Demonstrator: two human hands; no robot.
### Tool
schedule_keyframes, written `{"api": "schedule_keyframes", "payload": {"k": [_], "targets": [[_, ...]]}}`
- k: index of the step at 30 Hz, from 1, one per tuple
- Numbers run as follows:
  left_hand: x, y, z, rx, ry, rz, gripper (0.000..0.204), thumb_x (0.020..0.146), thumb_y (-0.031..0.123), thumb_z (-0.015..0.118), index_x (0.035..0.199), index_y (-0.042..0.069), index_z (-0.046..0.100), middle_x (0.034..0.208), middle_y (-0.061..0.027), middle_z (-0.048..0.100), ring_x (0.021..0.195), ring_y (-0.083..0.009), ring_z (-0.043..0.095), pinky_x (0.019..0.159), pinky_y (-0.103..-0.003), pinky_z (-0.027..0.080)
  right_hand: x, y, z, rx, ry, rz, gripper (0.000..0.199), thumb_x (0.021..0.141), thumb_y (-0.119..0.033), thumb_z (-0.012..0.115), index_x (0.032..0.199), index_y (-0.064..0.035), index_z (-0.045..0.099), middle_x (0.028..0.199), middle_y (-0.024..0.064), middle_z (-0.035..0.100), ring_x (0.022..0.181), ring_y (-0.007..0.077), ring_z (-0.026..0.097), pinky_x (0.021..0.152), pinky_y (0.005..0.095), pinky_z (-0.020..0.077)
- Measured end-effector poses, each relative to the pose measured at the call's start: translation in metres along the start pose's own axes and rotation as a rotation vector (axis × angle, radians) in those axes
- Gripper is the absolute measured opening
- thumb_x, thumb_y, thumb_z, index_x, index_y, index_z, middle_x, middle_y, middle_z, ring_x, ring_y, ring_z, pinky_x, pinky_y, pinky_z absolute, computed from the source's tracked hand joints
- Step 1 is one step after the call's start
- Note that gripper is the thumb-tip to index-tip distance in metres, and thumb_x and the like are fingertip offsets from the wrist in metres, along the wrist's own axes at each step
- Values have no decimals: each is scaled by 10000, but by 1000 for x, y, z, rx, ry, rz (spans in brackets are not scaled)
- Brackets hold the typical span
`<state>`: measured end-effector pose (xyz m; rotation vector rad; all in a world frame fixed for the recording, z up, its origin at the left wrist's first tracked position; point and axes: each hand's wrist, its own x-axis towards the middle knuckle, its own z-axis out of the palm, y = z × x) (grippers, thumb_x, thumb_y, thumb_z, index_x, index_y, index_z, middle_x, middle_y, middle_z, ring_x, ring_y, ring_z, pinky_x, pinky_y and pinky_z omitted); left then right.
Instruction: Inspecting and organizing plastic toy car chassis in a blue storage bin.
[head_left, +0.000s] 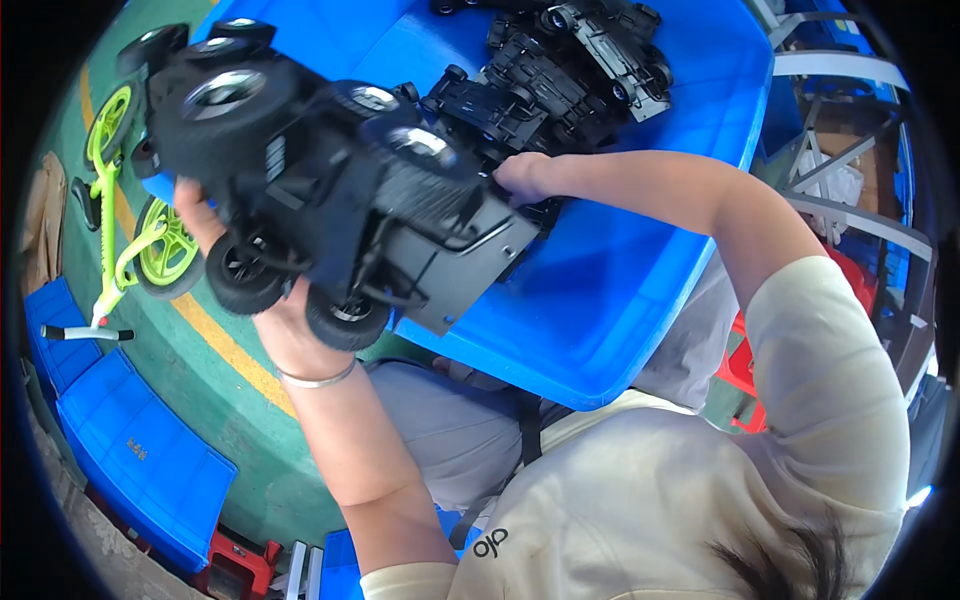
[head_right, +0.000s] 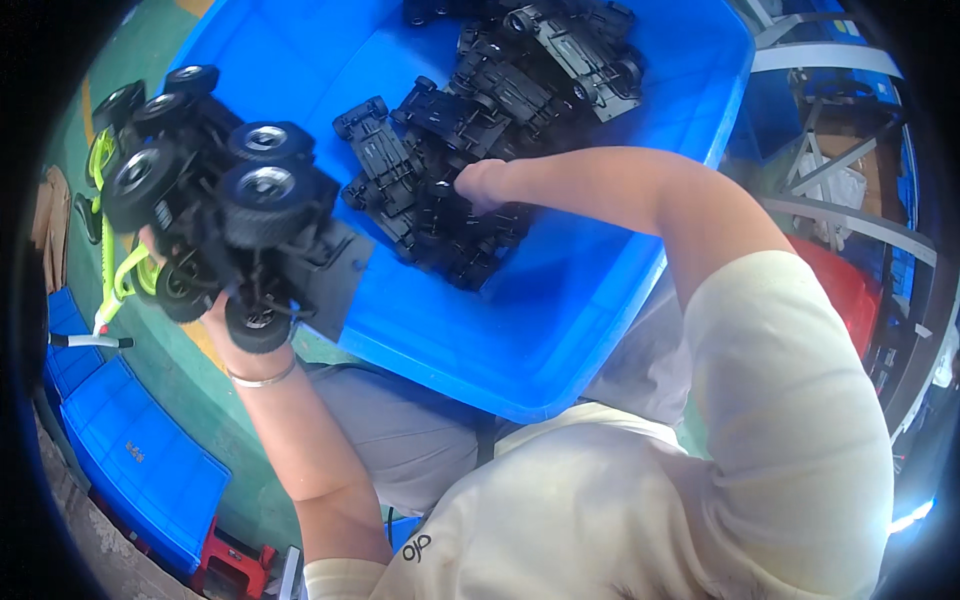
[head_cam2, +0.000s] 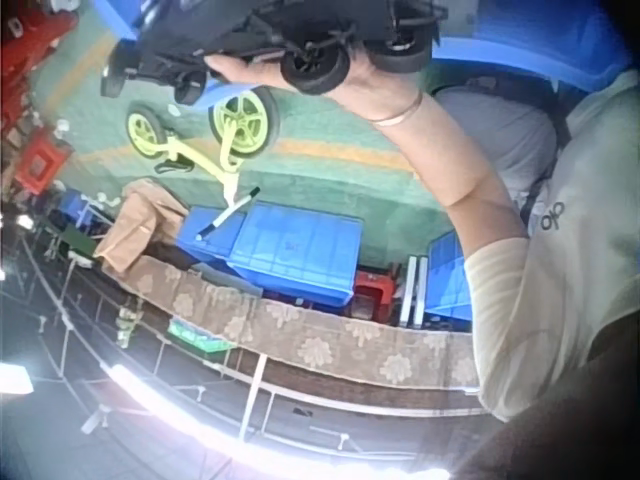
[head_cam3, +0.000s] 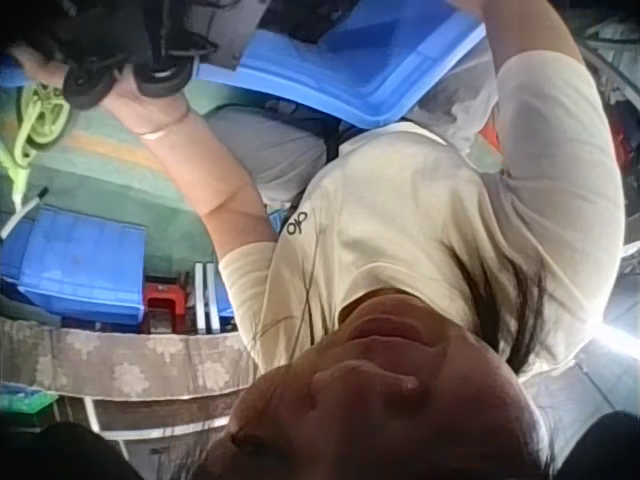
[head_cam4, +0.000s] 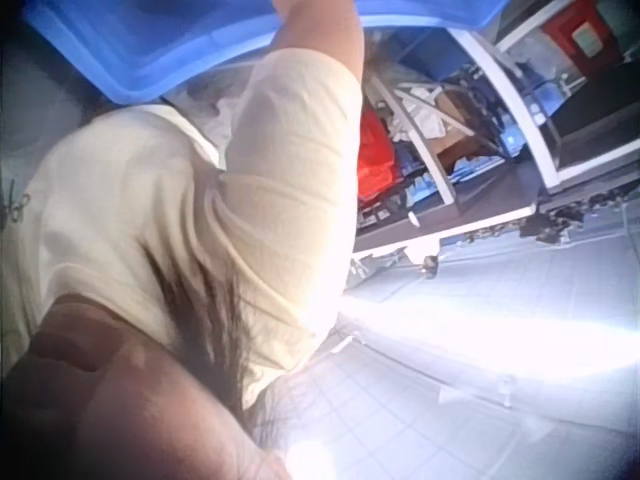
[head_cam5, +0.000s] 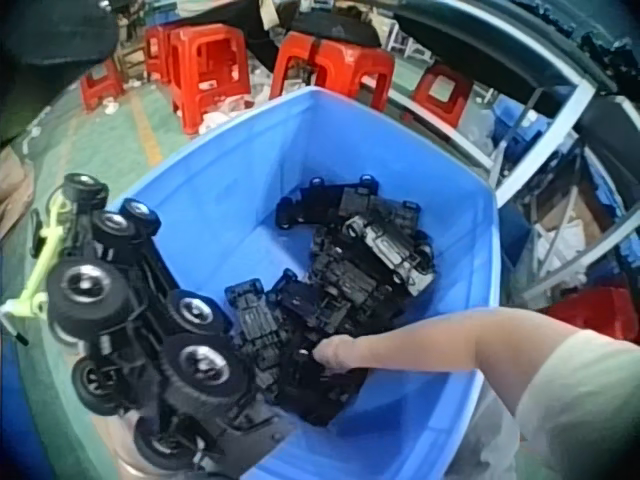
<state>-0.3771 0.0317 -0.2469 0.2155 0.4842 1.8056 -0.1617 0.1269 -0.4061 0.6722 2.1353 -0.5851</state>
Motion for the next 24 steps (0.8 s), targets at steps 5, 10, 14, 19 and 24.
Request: {"api": "schedule_keyframes", "payload": {"k": [5, 10, 14, 19, 24], "targets": [[-2, 0, 16, -392, -62, -182, 401, 792, 271, 419, 1127, 57, 363, 1105, -120, 418, 1001, -223, 427, 856, -358, 356, -19, 2, 4, 246, 230, 125, 366, 653, -193, 595, 944, -45, 429, 910, 124, 513, 878, 274, 495, 726, 355, 414], [4, 8, 5, -769, -175, -450, 455, 787, 223, 463, 1183, 86, 286, 1117, -120, 384, 1062, -225, 365, 858, -343, 356, -3, 4, 5, 115, 107, -233, 233, 642, -214, 609, 801, -55, 549, 867, 103, 498, 783, 253, 505, 663, 353, 416], [5, 6, 0, -737, -314, -455, 529, 719, 139, 547, 1175, 81, 286, 1155, -104, 327, 1100, -215, 301, 879, -333, 338, 3, -3, -45, 593, -107, -354, 281, 712, -273, 557, 762, -1, 503, 657, 78, 489, 608, 173, 464, 526, 322, 390], [12, 3, 6, -865, -420, -804, 451, 755, 192, 499, 1160, 106, 322, 1154, -101, 341, 1091, -220, 316, 860, -341, 358, 62, 1, -78, 1247, 146, -82, 522, 696, -293, 587, 1113, -40, 401, 1015, 129, 483, 879, 236, 494, 682, 329, 455], [7, 4, -3, -538, -275, -285, 536, 699, 101, 536, 1169, 37, 286, 1143, -141, 344, 1048, -236, 352, 857, -330, 356, 114, 4, -70, 1120, 324, 219, 447, 709, -318, 558, 1052, -45, 470, 999, 133, 501, 925, 247, 485, 726, 346, 427]]}}
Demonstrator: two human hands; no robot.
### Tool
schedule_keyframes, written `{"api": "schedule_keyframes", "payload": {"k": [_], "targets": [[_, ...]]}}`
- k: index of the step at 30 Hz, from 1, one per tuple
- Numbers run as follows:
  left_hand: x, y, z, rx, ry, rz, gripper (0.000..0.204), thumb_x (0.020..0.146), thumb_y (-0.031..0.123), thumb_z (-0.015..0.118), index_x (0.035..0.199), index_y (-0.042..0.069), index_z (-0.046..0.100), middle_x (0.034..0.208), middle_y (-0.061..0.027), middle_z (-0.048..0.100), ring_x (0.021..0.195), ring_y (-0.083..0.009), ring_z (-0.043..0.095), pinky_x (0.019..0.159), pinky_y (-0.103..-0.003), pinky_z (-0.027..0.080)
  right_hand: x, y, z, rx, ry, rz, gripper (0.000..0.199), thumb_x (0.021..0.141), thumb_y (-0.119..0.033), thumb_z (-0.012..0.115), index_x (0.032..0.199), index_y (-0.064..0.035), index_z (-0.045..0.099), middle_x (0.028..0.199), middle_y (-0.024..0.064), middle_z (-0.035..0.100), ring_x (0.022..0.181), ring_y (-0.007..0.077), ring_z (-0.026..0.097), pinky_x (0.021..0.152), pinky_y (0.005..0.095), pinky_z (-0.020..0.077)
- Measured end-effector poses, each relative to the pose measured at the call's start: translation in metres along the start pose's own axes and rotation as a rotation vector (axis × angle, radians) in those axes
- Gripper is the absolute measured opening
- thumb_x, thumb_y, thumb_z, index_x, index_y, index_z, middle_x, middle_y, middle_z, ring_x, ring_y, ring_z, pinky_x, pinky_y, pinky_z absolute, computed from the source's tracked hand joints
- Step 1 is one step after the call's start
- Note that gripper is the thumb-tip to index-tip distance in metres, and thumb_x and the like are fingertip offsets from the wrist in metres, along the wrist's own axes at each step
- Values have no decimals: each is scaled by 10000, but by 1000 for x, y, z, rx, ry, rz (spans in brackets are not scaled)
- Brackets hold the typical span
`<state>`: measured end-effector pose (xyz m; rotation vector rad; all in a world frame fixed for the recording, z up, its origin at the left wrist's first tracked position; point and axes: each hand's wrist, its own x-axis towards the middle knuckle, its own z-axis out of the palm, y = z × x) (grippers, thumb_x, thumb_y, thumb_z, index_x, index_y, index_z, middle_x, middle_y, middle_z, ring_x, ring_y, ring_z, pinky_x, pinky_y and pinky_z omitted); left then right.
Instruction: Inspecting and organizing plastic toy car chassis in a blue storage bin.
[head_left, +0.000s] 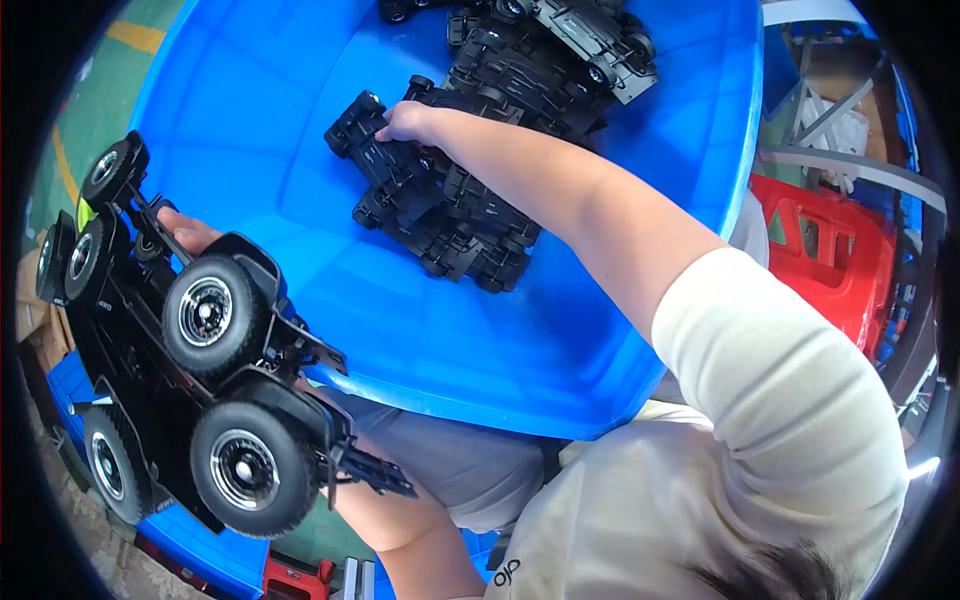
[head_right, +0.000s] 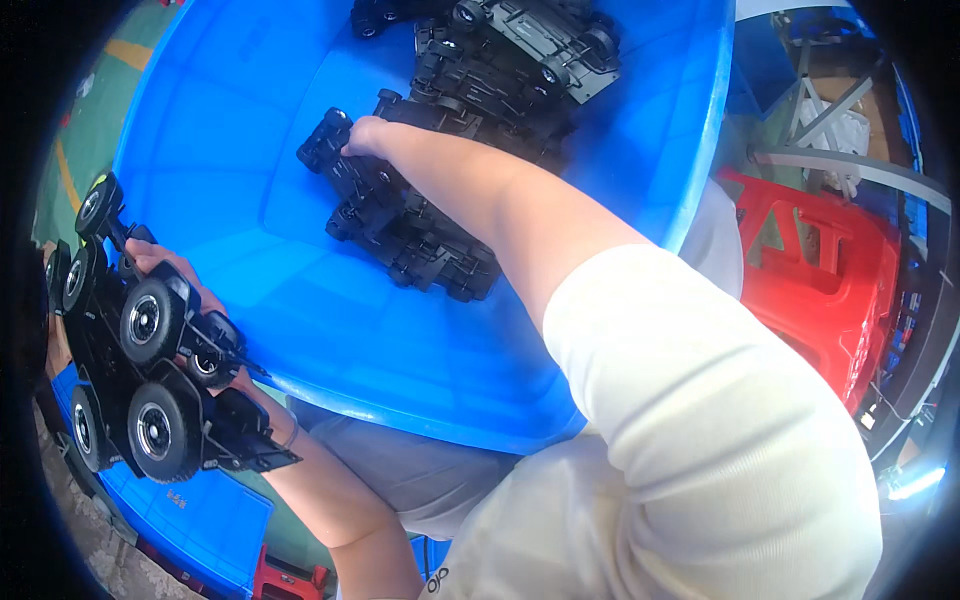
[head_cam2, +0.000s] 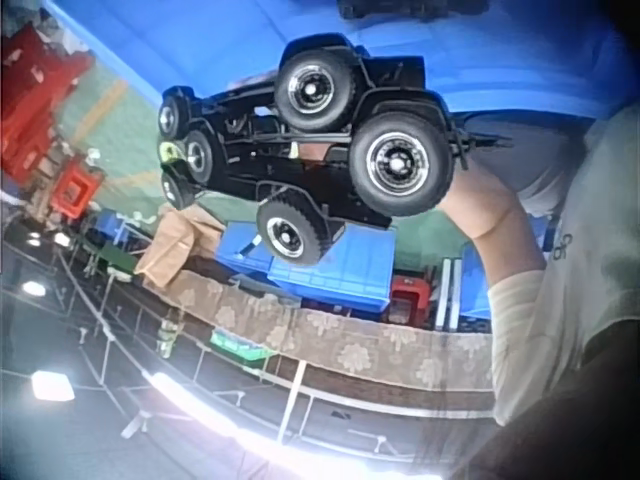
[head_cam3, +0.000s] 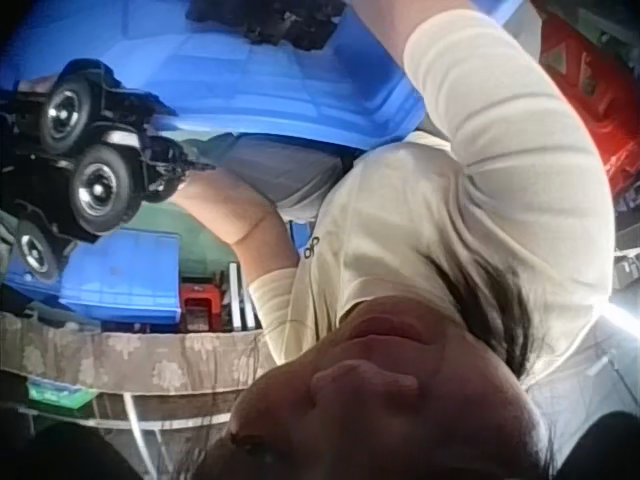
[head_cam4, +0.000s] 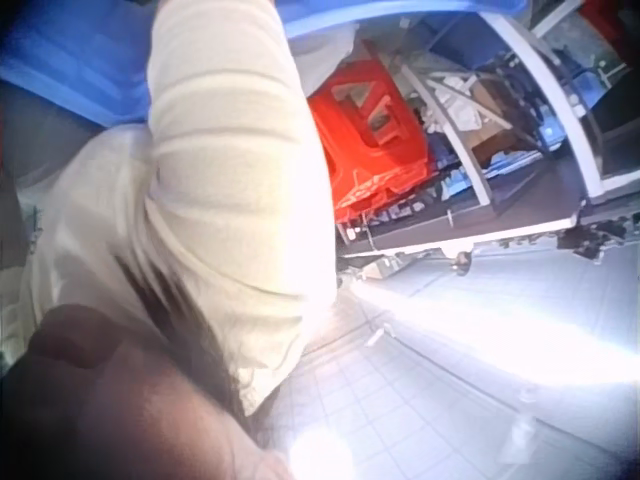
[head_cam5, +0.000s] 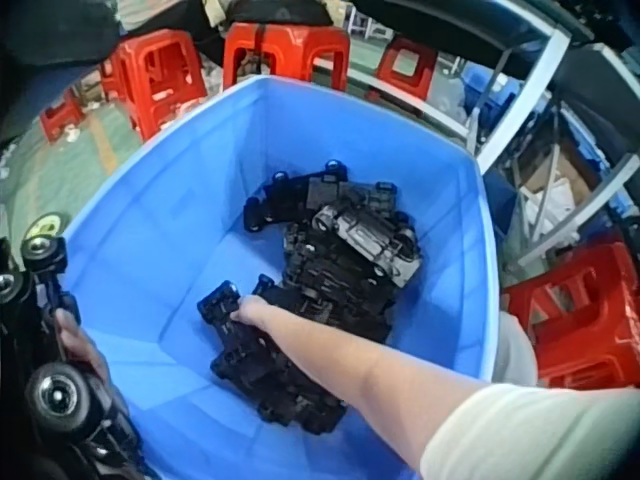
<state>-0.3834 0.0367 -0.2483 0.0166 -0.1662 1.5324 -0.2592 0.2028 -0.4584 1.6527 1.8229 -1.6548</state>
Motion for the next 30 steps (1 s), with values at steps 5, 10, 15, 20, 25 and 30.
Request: {"api": "schedule_keyframes", "payload": {"k": [5, 10, 15, 20, 25, 30], "targets": [[0, -1, 0, 63, 31, 119, 588, 670, 60, 551, 1174, 5, 252, 1129, -155, 349, 1021, -259, 368, 865, -327, 342, 4, 5, 25, 238, 92, -18, 289, 707, -240, 577, 926, -57, 536, 897, 82, 531, 865, 172, 492, 735, 308, 384], [8, 24, -7, -222, 1, -373, 460, 740, 143, 502, 1130, 5, 301, 1100, -128, 382, 1027, -236, 380, 836, -338, 360, 9, -23, 23, 948, -42, -75, 142, 712, -149, 564, 675, -19, 520, 706, 75, 534, 573, 169, 514, 481, 303, 403], [16, 22, -14, -79, 51, -406, 445, 736, 120, 504, 1119, 18, 301, 1116, -101, 373, 1035, -195, 370, 844, -324, 345, 32, -21, 31, 1190, 236, 25, 199, 752, -74, 497, 934, 2, 466, 830, 130, 534, 707, 230, 552, 591, 371, 468], [9, 26, -2, -188, 35, -394, 587, 678, 51, 546, 1169, -12, 228, 1129, -145, 340, 1026, -228, 370, 889, -335, 317, 31, -23, 52, 750, -98, -57, 247, 773, -178, 479, 935, 8, 475, 873, 110, 541, 718, 214, 561, 600, 331, 477], [8, 27, -19, -290, -43, -345, 595, 693, 68, 534, 1184, -9, 208, 1148, -154, 320, 1044, -238, 354, 917, -341, 280, 18, -8, 11, -209, 64, -221, 191, 700, -163, 496, 749, 0, 584, 815, 124, 579, 776, 233, 563, 632, 325, 468], [3, 22, -15, -196, -10, -238, 596, 696, 77, 533, 1186, -8, 205, 1152, -155, 315, 1051, -240, 348, 922, -344, 273, -5, 21, -38, -815, 584, -295, 230, 667, -124, 503, 873, -23, 531, 880, 154, 530, 855, 264, 515, 677, 346, 440]]}}
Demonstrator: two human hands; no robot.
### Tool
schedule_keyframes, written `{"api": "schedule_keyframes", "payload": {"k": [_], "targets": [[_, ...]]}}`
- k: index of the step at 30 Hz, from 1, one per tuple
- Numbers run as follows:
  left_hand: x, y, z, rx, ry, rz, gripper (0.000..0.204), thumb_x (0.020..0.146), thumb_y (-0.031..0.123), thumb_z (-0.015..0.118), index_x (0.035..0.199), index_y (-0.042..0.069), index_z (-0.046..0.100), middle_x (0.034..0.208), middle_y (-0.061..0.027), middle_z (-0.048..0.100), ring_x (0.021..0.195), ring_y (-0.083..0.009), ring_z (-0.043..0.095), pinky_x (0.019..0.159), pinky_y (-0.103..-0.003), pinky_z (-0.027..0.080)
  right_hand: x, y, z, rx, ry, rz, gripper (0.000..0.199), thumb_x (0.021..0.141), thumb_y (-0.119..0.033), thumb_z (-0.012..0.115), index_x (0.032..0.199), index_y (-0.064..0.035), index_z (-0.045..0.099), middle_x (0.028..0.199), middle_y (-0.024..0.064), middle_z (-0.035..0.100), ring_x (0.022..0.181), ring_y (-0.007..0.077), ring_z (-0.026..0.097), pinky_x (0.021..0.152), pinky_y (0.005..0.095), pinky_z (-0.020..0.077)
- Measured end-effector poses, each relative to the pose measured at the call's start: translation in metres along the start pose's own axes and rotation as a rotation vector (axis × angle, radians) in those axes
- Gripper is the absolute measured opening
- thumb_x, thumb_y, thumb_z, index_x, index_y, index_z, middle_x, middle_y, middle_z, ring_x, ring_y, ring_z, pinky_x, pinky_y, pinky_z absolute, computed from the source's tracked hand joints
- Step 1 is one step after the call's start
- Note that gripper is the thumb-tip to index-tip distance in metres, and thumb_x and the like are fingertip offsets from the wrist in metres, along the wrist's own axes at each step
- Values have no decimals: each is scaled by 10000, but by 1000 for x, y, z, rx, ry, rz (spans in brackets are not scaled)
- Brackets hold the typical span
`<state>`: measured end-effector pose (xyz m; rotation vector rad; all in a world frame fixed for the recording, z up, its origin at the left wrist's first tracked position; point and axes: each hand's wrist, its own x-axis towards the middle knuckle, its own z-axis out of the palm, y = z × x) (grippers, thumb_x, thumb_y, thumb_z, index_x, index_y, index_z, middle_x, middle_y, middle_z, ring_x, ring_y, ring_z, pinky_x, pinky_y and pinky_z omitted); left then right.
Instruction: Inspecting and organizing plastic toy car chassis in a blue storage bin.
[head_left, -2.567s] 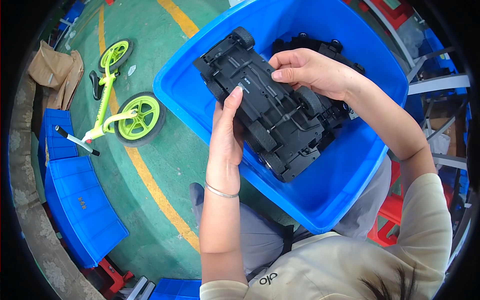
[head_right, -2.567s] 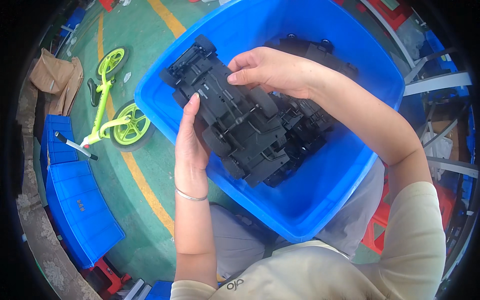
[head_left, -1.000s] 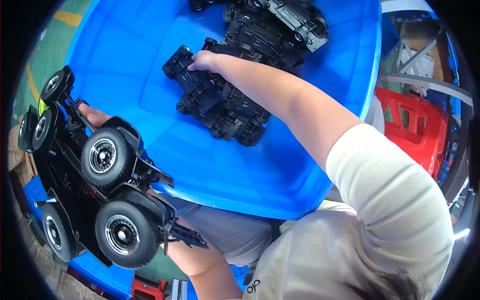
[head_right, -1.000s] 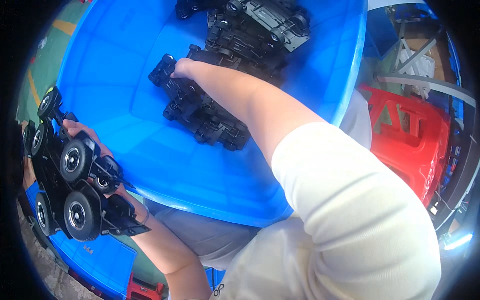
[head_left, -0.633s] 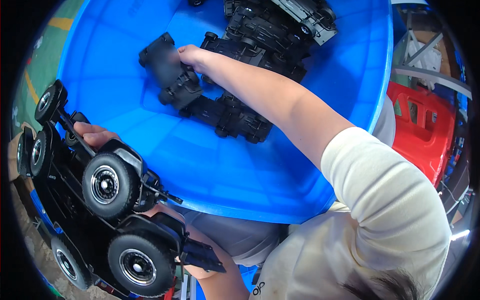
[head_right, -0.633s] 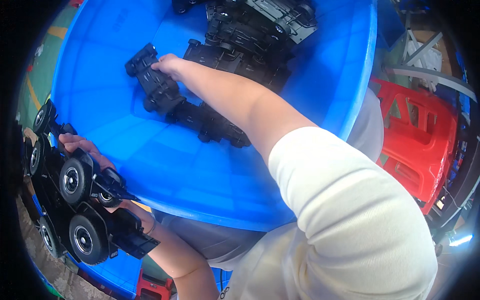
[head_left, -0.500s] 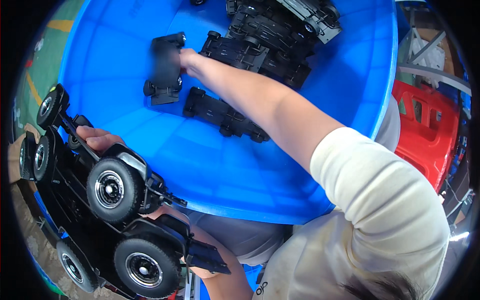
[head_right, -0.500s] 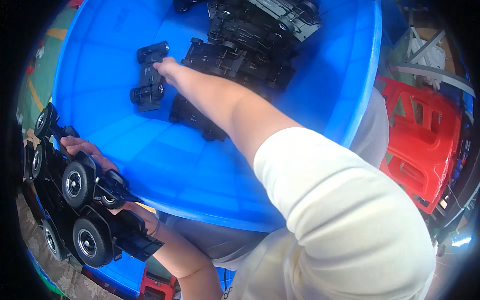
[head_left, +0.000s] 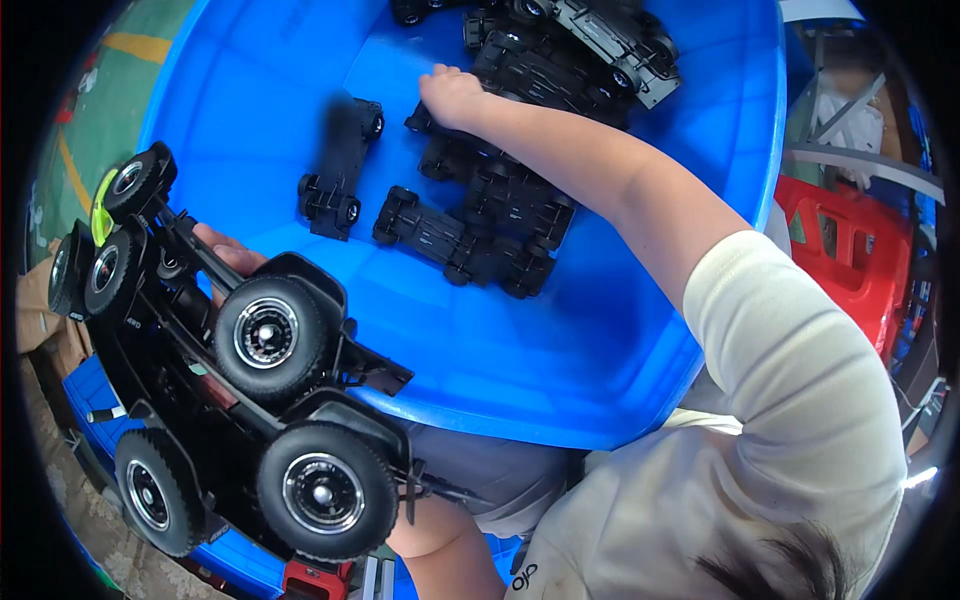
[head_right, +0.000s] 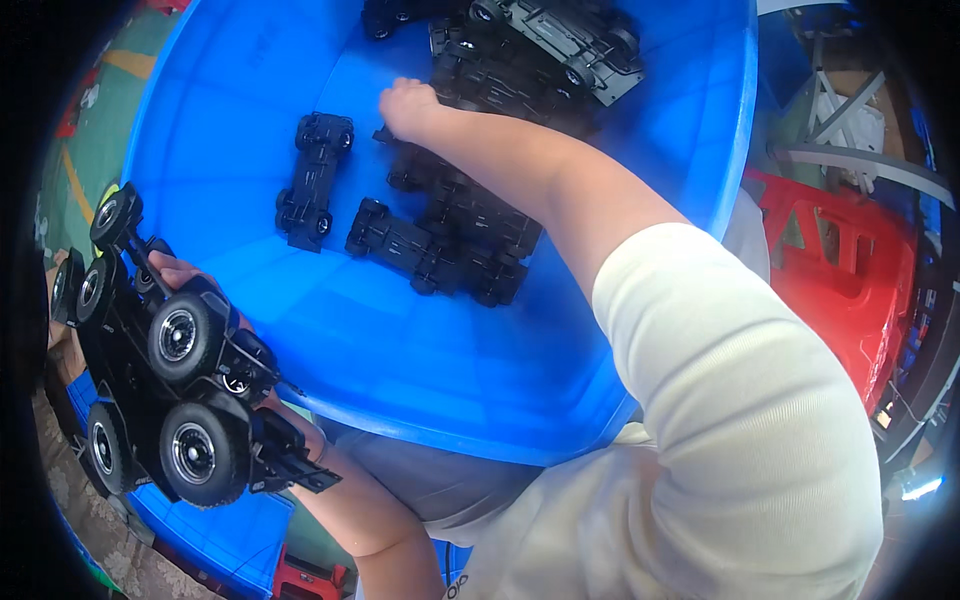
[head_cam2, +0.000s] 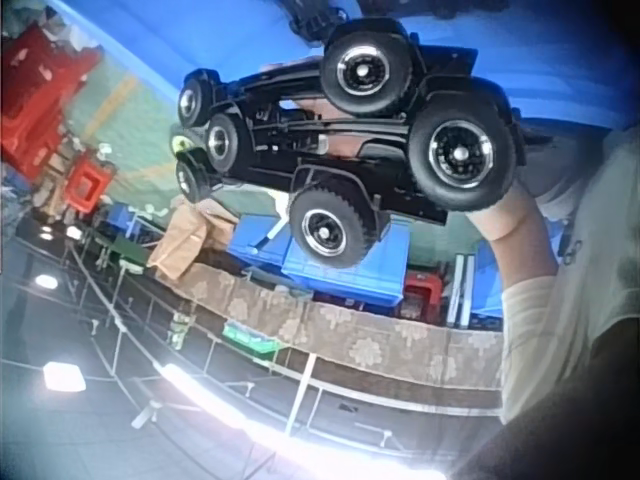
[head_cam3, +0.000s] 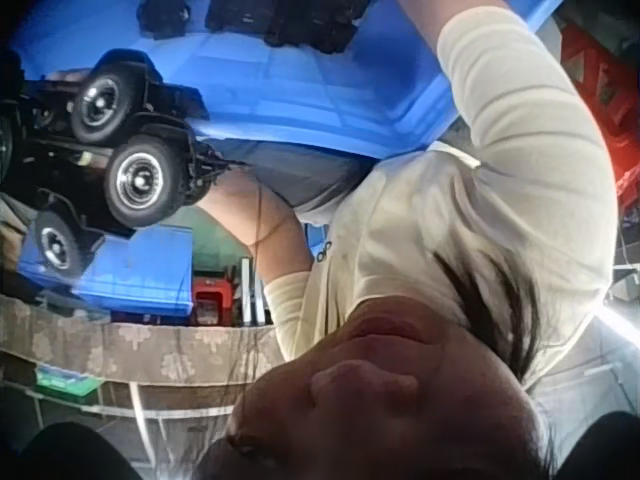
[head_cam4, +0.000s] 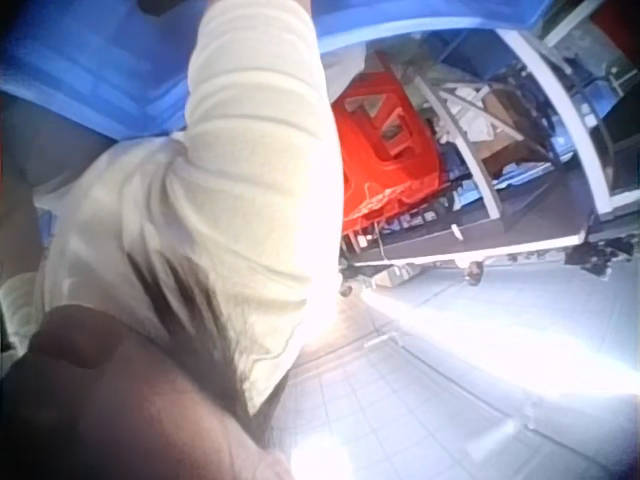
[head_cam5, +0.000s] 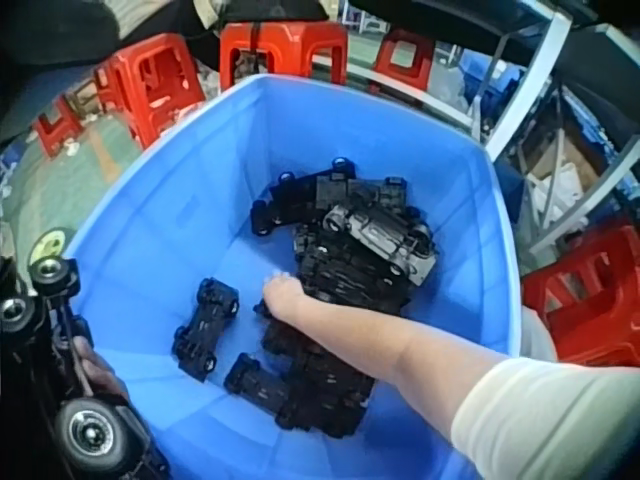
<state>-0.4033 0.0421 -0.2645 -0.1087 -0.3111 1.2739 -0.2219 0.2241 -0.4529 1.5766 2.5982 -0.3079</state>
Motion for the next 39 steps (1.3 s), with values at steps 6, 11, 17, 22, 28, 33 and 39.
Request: {"api": "schedule_keyframes", "payload": {"k": [6, 11, 17, 22, 28, 33, 39], "targets": [[-3, -2, 11, 135, 47, 154, 596, 701, 88, 531, 1189, -7, 202, 1158, -156, 310, 1058, -242, 341, 927, -347, 264, -5, -13, -6, -51, -202, 2, 247, 727, -137, 445, 932, -1, 465, 888, 158, 535, 846, 270, 524, 680, 357, 417], [-2, -15, 15, 218, 83, 277, 597, 704, 97, 530, 1191, -6, 199, 1162, -157, 306, 1064, -244, 335, 931, -350, 256, 7, 10, -17, 368, -168, 95, 365, 643, -131, 591, 959, -36, 436, 885, 218, 523, 848, 316, 513, 668, 319, 439], [7, -35, 10, 288, 126, 398, 598, 709, 108, 528, 1193, -4, 196, 1167, -158, 301, 1072, -247, 328, 936, -353, 247, 2, 44, -43, 1017, -716, 21, 178, 675, -180, 606, 812, -82, 549, 687, -19, 484, 579, 77, 392, 517, 218, 326], [3, -40, 22, 227, 153, 404, 599, 712, 123, 529, 1193, -2, 196, 1173, -158, 295, 1081, -249, 318, 935, -358, 248, -1, 29, -70, 1249, -893, -29, 126, 707, -189, 588, 787, -101, 545, 661, -68, 467, 583, 39, 375, 526, 185, 310], [6, -24, 11, -138, 168, 237, 601, 716, 156, 533, 1192, 4, 199, 1186, -157, 283, 1102, -253, 295, 927, -372, 260, -2, 31, -71, 1426, -903, 17, 151, 701, -187, 599, 803, -91, 543, 689, -56, 495, 621, 26, 416, 539, 151, 328], [13, -32, 14, -16, 118, 198, 605, 715, 160, 536, 1193, 7, 198, 1186, -156, 284, 1103, -252, 294, 921, -374, 270, -2, 7, -64, 1549, -787, 161, 96, 709, -144, 590, 729, -70, 532, 634, -39, 489, 553, 32, 428, 501, 153, 354], [10, -32, 16, 160, 34, 142, 609, 714, 166, 539, 1194, 11, 196, 1185, -156, 286, 1105, -251, 292, 911, -376, 283, 0, -7, -48, 1598, -737, 242, 88, 710, -133, 586, 722, -68, 528, 629, -29, 486, 557, 41, 427, 498, 159, 352]]}}
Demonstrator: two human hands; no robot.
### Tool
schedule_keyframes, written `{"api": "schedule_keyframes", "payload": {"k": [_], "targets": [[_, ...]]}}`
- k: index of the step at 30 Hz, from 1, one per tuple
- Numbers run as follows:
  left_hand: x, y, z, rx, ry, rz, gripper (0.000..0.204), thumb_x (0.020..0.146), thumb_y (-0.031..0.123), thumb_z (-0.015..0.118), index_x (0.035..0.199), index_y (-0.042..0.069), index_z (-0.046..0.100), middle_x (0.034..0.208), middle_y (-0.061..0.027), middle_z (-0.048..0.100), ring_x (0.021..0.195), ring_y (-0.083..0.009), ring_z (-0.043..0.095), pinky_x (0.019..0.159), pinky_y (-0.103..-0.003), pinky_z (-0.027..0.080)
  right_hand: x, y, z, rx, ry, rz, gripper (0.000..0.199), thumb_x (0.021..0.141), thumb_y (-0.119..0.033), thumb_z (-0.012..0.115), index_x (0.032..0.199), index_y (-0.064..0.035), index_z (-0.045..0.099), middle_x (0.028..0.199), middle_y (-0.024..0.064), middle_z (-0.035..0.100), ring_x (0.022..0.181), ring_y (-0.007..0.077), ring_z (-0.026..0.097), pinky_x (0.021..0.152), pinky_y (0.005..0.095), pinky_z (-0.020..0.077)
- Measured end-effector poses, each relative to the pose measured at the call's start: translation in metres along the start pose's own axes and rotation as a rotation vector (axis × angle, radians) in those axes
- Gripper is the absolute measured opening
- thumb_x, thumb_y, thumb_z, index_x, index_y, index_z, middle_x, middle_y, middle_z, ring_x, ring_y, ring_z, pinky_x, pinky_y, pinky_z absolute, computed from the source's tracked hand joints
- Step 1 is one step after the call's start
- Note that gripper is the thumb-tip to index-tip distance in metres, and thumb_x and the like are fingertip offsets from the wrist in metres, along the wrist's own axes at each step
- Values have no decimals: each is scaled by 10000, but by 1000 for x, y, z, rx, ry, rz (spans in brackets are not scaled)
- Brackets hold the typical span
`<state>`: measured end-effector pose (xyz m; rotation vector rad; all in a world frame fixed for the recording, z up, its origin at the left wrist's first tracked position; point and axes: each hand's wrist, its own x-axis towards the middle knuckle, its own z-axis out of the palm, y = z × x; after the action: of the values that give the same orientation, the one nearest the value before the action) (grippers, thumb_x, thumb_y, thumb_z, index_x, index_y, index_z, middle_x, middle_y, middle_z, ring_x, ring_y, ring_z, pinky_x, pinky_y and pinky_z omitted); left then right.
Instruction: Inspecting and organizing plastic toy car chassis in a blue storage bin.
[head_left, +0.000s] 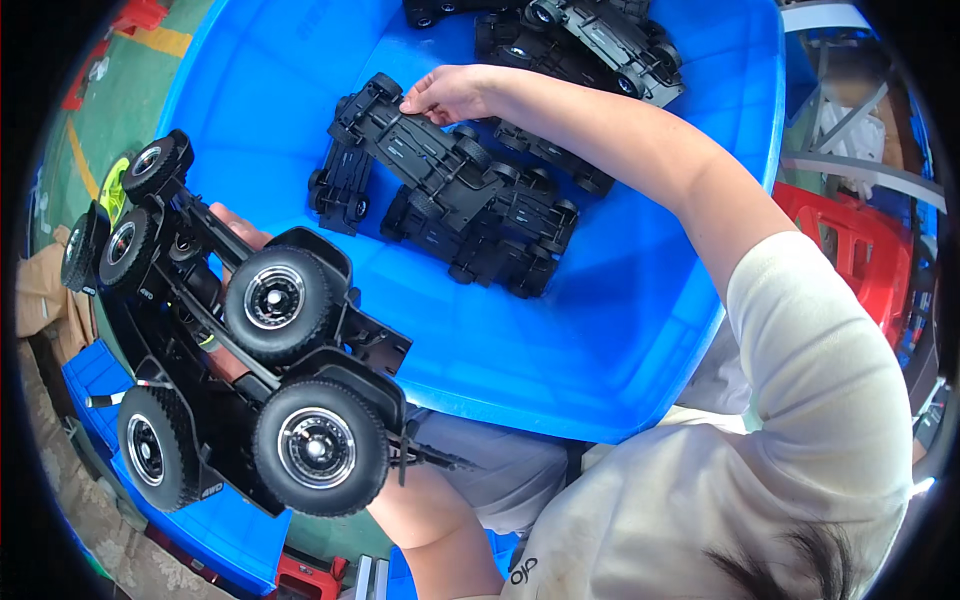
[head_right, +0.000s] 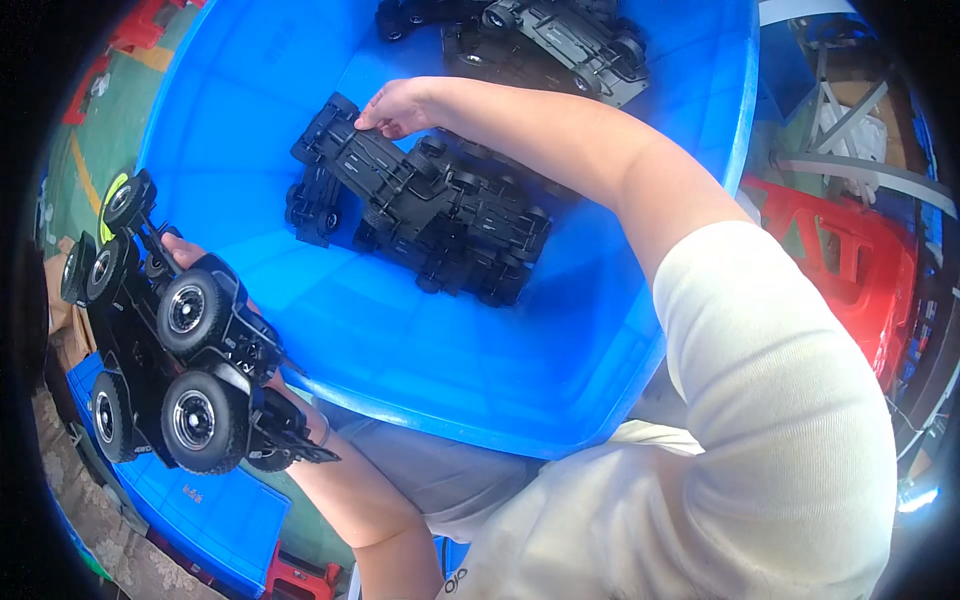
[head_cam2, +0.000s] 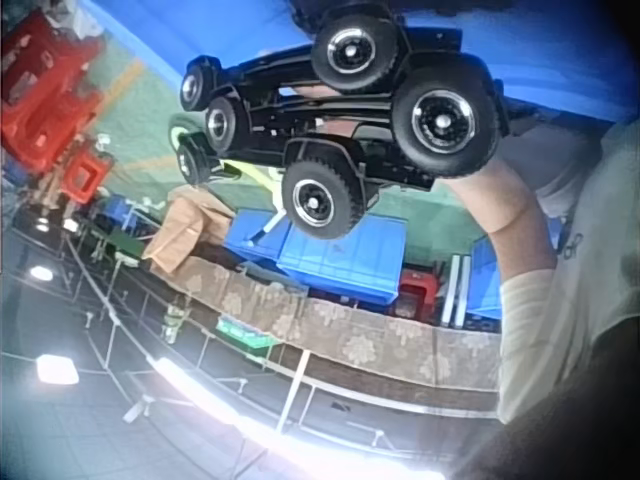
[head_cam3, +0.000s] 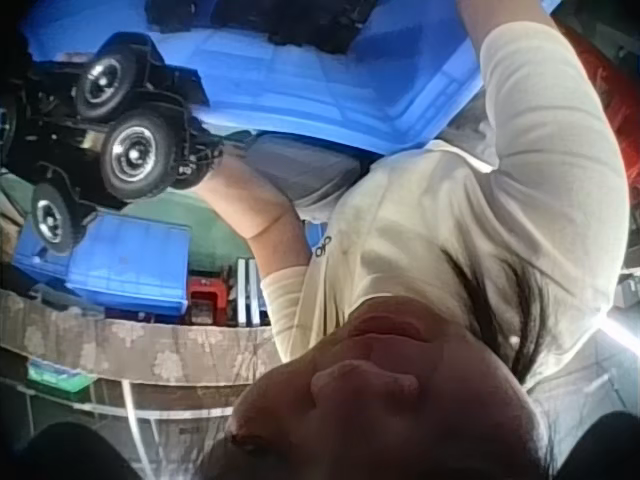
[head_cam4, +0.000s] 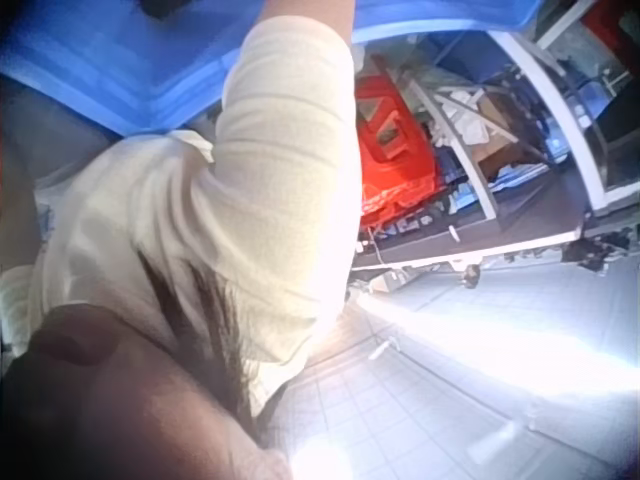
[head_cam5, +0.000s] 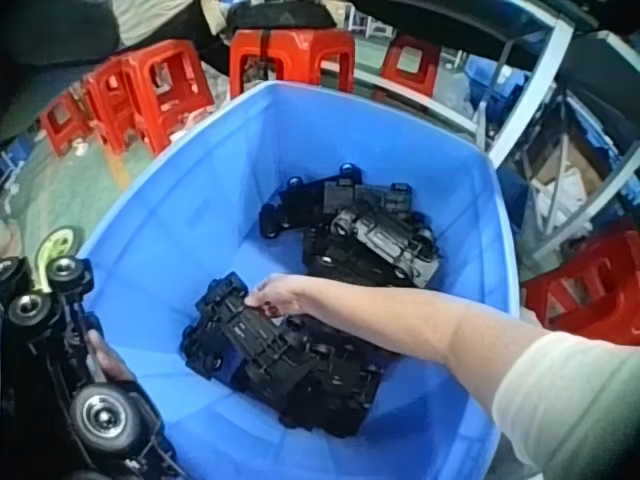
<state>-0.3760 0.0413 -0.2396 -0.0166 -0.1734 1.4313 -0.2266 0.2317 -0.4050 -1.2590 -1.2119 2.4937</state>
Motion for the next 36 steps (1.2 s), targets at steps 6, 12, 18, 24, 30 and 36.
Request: {"api": "schedule_keyframes", "payload": {"k": [6, 12, 18, 24, 30, 36], "targets": [[5, -4, -9, 147, -120, -70, 614, 714, 173, 543, 1195, 16, 195, 1184, -155, 287, 1106, -249, 290, 902, -379, 297, 7, 10, -6, 59, 86, 30, 76, 717, -125, 576, 725, -68, 527, 647, -11, 489, 589, 66, 435, 513, 183, 361], [-15, 3, -25, 78, -20, 124, 625, 700, 167, 553, 1194, 18, 199, 1169, -154, 308, 1099, -245, 302, 868, -381, 338, 47, 25, 27, 261, 272, -49, 51, 722, -87, 557, 736, -56, 519, 655, 9, 495, 593, 92, 455, 516, 215, 388], [5, 1, -15, 68, -17, 119, 615, 702, 162, 547, 1192, 16, 206, 1168, -154, 309, 1093, -243, 310, 865, -375, 342, 70, 35, 47, 337, 342, -1, 35, 727, -4, 496, 735, -38, 494, 713, 45, 491, 636, 152, 478, 547, 267, 444], [3, 2, -9, 140, -14, 71, 585, 712, 154, 529, 1188, 12, 219, 1161, -153, 313, 1078, -240, 329, 866, -346, 345, 51, 39, 30, -266, 123, -33, 170, 713, -21, 489, 882, -17, 503, 818, 92, 544, 710, 175, 546, 613, 280, 448], [3, 10, -9, 28, 30, 106, 604, 712, 177, 534, 1191, 14, 205, 1156, -153, 312, 1090, -240, 314, 876, -362, 330, 29, 59, -14, -1506, -779, 53, 298, 623, -162, 595, 879, -22, 533, 779, 90, 554, 692, 212, 532, 600, 318, 425], [9, -8, 3, 185, -63, -67, 569, 730, 200, 529, 1181, 12, 237, 1155, -122, 334, 1083, -212, 335, 900, -316, 306, -26, 50, 6, -1652, -664, -3, 261, 653, -183, 588, 872, -51, 533, 759, 121, 535, 738, 251, 506, 632, 361, 393]]}}
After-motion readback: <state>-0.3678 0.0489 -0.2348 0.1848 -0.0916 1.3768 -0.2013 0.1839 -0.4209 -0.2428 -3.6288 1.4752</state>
